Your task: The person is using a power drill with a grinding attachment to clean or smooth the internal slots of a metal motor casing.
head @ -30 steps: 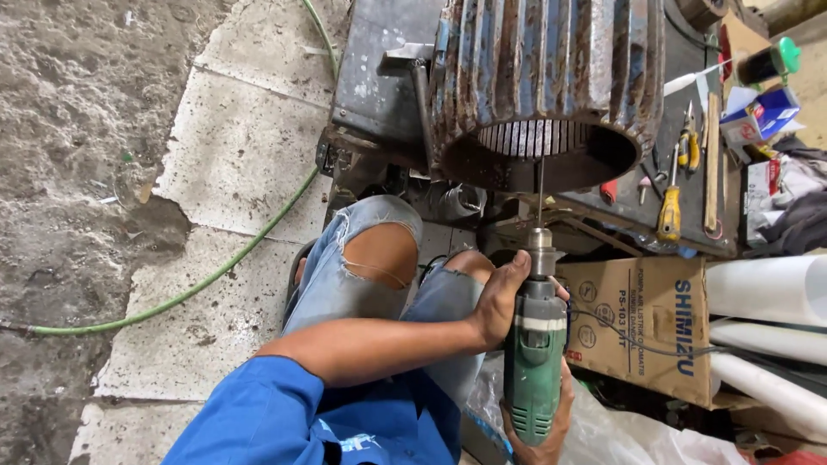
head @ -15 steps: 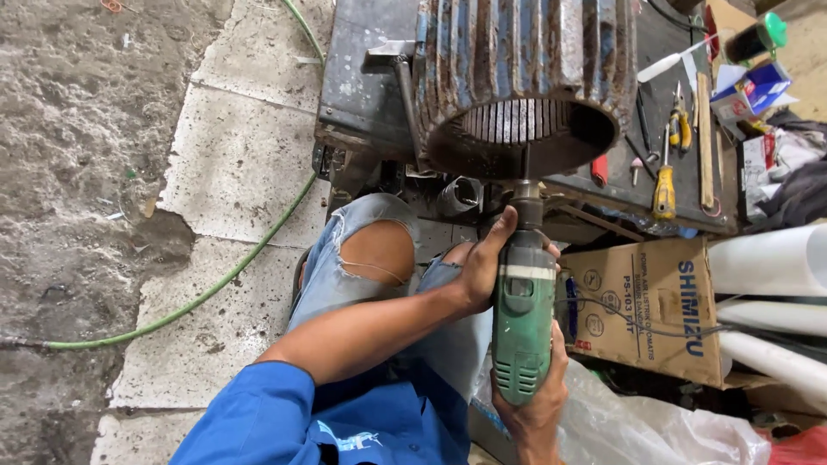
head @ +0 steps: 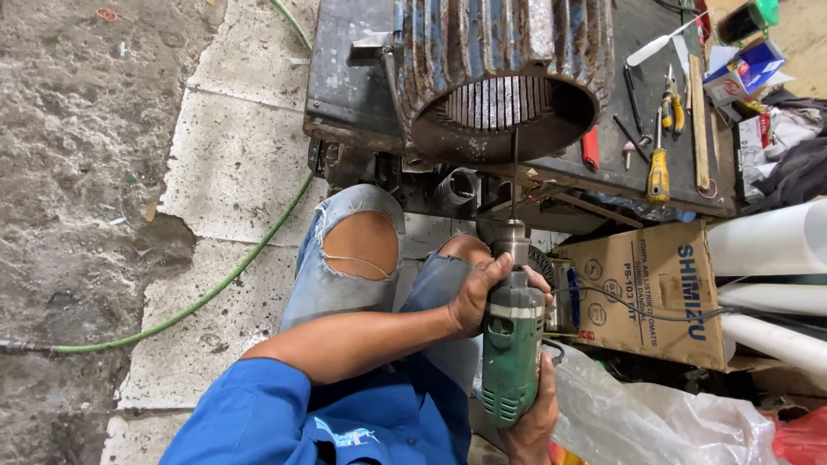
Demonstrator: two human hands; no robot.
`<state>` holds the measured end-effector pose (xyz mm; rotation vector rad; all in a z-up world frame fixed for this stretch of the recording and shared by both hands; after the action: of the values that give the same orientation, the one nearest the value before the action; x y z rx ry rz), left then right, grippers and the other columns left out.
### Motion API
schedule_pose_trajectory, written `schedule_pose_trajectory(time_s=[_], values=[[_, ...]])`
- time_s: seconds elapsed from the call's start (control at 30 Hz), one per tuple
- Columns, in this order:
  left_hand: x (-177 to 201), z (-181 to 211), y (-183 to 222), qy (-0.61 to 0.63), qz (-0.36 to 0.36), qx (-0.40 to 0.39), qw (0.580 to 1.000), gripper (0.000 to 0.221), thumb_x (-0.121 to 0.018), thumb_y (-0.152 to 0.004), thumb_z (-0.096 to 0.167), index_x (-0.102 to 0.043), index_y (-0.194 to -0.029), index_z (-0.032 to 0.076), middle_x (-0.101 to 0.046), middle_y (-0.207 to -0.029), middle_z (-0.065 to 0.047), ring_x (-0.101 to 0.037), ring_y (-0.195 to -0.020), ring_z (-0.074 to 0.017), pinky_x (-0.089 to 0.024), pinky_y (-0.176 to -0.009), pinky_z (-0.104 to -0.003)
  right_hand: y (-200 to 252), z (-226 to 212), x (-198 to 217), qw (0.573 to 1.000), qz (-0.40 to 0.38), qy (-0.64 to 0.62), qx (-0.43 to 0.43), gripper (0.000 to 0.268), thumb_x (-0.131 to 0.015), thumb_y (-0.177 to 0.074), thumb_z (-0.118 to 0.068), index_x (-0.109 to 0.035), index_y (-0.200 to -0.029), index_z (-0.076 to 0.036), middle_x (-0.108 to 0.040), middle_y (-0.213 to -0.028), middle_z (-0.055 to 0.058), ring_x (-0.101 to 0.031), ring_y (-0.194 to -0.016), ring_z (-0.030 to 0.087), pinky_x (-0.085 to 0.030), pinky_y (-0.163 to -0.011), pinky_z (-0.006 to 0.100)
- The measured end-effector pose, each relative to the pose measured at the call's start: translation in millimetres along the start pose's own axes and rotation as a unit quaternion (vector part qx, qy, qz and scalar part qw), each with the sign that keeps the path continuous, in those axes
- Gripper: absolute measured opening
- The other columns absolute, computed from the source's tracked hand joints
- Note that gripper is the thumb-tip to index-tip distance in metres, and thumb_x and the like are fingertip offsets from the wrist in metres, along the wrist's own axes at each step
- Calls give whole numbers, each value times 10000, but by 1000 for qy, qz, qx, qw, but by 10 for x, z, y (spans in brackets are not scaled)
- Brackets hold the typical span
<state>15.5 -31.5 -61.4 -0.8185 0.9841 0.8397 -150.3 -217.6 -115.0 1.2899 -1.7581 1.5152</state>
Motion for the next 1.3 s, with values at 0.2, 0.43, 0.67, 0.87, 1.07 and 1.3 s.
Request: schedule_pose_trajectory(time_s=[0.2,0.43,0.67,0.87,1.07,1.3], values=[[29,89,-37,-24,7,-29,999,579,-559,-1037,526,-740,-994,-22,-754,-981,-176,-758,-922,-251,-620,-823,-346,-63,3,-94,999,15,-19,44,943,-796,-780,-300,-366,-1534,67,-529,-1479,313,-593,-1312,492,-517,-1089,485],[26,59,-56,-4,6,-48,999,508,-574,-1046,479,-723,-988,-3,-733,-1060,-166,-744,-973,-284,-606,-876,-390,-49,35,-63,1000,-2,-29,11,1110,-857,-683,-430,-357,-1562,28,-581,-1435,295,-648,-1230,460,-549,-1002,460],[15,42,-96,-72,27,-52,996,570,-534,-1045,529,-738,-981,0,-739,-1020,-153,-729,-903,-246,-592,-843,-354,-93,90,-99,999,10,-34,-15,857,-787,-799,-221,-406,-1525,28,-597,-1431,275,-666,-1216,436,-567,-974,432],[-13,98,-87,-150,52,-38,987,679,-459,-1026,636,-756,-992,26,-749,-932,-129,-717,-821,-202,-574,-780,-311,-143,19,-72,993,-25,-93,-68,977,-812,-709,-199,-368,-1563,-28,-534,-1521,237,-582,-1354,409,-509,-1083,442],[9,84,-84,-93,44,-17,994,697,-465,-1013,654,-750,-996,18,-744,-987,-125,-722,-899,-212,-580,-829,-333,-181,-18,-67,994,-18,-95,-40,1071,-880,-661,-279,-357,-1561,-23,-560,-1498,230,-613,-1323,408,-522,-1076,440],[-35,111,-91,-75,24,14,997,699,-443,-1014,657,-721,-1025,16,-725,-922,-80,-682,-803,-162,-559,-747,-300,-263,-115,26,985,-38,-141,-92,1055,-900,-646,-248,-388,-1546,-40,-567,-1502,197,-646,-1286,368,-535,-1034,414]])
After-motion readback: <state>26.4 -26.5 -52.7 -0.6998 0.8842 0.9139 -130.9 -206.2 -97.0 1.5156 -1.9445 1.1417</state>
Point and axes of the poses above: each hand's wrist, its own y-axis away from the middle knuckle, its own x-axis out of the back of the hand, z = x × y, the point moved 1 cm from there along -y, towards the middle knuckle
